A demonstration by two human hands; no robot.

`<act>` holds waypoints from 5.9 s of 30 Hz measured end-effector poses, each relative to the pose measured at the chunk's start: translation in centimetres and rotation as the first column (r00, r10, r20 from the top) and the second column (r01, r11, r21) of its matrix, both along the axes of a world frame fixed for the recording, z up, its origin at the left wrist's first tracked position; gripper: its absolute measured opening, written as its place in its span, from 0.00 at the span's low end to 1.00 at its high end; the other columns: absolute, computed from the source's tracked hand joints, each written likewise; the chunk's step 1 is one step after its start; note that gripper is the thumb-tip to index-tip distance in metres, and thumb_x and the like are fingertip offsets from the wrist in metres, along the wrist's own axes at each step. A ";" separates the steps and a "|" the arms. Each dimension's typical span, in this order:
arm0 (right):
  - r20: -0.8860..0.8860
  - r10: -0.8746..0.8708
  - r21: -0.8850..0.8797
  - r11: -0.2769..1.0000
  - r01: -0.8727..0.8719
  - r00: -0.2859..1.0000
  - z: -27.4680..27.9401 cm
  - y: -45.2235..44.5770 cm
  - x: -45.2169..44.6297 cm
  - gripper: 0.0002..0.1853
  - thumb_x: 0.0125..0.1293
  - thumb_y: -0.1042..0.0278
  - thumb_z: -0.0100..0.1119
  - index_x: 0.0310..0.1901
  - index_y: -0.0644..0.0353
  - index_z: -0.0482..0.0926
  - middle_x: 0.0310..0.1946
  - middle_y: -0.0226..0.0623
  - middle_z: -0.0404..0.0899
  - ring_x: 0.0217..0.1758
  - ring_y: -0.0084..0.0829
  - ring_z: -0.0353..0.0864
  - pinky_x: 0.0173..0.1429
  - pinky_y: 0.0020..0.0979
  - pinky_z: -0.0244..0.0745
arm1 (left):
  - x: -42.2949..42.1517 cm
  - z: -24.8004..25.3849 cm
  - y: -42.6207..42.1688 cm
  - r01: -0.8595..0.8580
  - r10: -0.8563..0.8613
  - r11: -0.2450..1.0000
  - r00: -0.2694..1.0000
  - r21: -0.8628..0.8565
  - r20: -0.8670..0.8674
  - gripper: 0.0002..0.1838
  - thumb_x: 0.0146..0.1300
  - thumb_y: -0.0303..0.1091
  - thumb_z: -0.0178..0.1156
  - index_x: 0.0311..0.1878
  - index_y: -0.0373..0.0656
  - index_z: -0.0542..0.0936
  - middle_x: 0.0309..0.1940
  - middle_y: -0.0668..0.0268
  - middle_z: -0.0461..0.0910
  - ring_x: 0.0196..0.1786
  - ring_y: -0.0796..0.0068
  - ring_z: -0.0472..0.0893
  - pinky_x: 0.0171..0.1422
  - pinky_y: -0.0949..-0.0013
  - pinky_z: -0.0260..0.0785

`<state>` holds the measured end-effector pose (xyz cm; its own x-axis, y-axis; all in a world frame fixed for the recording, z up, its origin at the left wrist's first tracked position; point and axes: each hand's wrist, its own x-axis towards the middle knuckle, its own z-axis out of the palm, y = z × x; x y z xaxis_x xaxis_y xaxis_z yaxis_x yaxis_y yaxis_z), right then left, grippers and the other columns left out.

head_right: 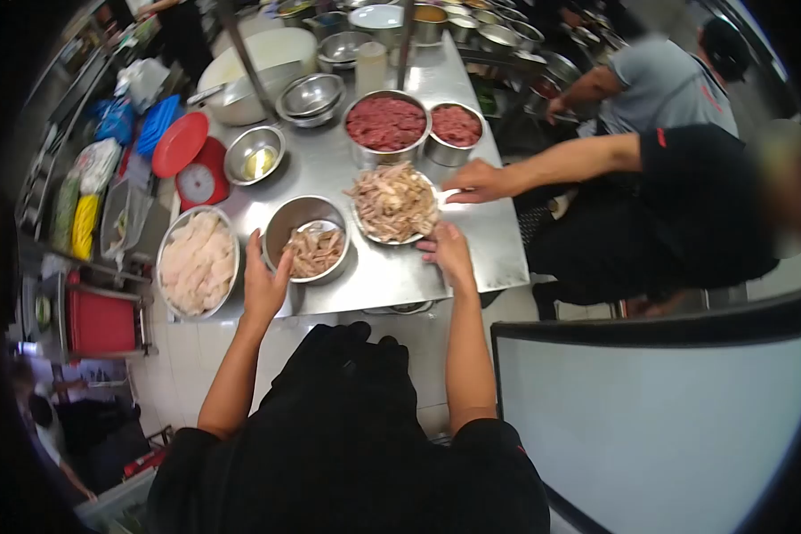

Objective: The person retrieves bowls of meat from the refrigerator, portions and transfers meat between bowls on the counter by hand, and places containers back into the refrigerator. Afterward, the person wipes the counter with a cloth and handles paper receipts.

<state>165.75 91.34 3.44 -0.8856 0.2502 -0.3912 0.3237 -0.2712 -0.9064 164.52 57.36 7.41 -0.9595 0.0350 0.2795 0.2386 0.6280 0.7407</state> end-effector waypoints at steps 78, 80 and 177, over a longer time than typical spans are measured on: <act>-0.797 -0.066 0.369 0.735 0.569 0.601 3.2 -17.7 -4.4 0.11 0.52 0.86 0.52 0.27 0.61 0.61 0.48 0.49 0.75 0.51 0.40 0.75 0.54 0.31 0.68 | -4.9 0.7 4.1 -0.001 0.044 0.926 0.993 0.377 -0.107 0.57 0.54 0.63 0.62 0.68 0.21 0.50 0.62 0.38 0.61 0.65 0.46 0.65 0.69 0.60 0.57; -0.760 -0.212 0.192 0.829 0.525 0.614 2.8 -18.7 -4.4 0.10 0.53 0.85 0.52 0.28 0.61 0.61 0.48 0.48 0.75 0.51 0.38 0.75 0.54 0.30 0.67 | -4.6 1.2 4.2 0.013 0.020 0.954 0.994 0.300 -0.107 0.60 0.51 0.63 0.64 0.68 0.22 0.47 0.64 0.37 0.58 0.67 0.46 0.62 0.70 0.60 0.55; -0.544 -0.134 0.116 0.965 0.233 0.828 8.9 -12.6 -6.7 0.18 0.71 0.63 0.47 0.55 0.68 0.69 0.48 0.41 0.75 0.52 0.33 0.74 0.55 0.34 0.69 | -10.2 7.4 2.7 0.202 -0.211 0.950 0.977 0.239 0.016 0.14 0.60 0.37 0.62 0.30 0.33 0.75 0.26 0.51 0.75 0.27 0.59 0.75 0.34 0.62 0.67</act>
<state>159.00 78.75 12.31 -0.8746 0.4479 0.1856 -0.2568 -0.1032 -0.9609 154.28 60.01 14.79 -0.9490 0.1718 0.2643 0.3111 0.3756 0.8730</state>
